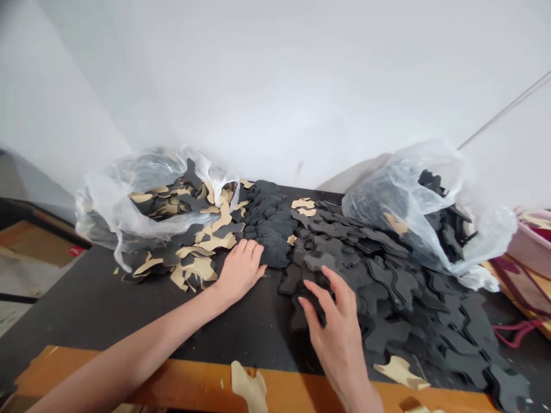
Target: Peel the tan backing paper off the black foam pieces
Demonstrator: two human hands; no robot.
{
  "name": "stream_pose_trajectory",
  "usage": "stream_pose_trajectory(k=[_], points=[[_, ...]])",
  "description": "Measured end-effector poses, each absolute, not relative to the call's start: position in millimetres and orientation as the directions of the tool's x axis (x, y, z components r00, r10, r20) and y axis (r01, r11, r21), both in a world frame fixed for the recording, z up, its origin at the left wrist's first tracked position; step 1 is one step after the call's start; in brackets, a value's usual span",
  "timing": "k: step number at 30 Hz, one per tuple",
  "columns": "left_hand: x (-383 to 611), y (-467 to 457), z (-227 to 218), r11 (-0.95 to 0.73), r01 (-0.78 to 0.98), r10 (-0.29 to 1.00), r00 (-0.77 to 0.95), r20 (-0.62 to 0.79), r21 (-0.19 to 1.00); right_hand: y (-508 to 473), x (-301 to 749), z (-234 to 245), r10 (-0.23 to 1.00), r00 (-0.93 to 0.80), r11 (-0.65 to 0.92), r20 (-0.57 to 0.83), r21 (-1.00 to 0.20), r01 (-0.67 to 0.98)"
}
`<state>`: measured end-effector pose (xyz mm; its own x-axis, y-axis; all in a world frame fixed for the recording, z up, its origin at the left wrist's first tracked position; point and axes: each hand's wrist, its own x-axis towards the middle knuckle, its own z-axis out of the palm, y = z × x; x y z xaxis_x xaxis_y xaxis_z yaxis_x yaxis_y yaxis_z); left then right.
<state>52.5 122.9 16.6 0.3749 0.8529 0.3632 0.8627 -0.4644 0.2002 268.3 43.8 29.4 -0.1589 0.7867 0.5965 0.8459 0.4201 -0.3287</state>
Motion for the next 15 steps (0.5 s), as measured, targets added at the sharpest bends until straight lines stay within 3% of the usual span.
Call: stream_pose_trajectory(k=[10, 15], points=[[27.2, 104.5, 35.6, -0.473, 0.844, 0.864, 0.388, 0.321, 0.252, 39.6, 250.3, 29.0, 0.794, -0.230, 0.501, 0.562, -0.393, 0.771], [7.5, 65.4, 55.8, -0.523, 0.806, 0.852, 0.506, 0.138, 0.278, 32.0, 241.7, 24.2, 0.811, -0.310, 0.545, 0.496, -0.448, 0.709]])
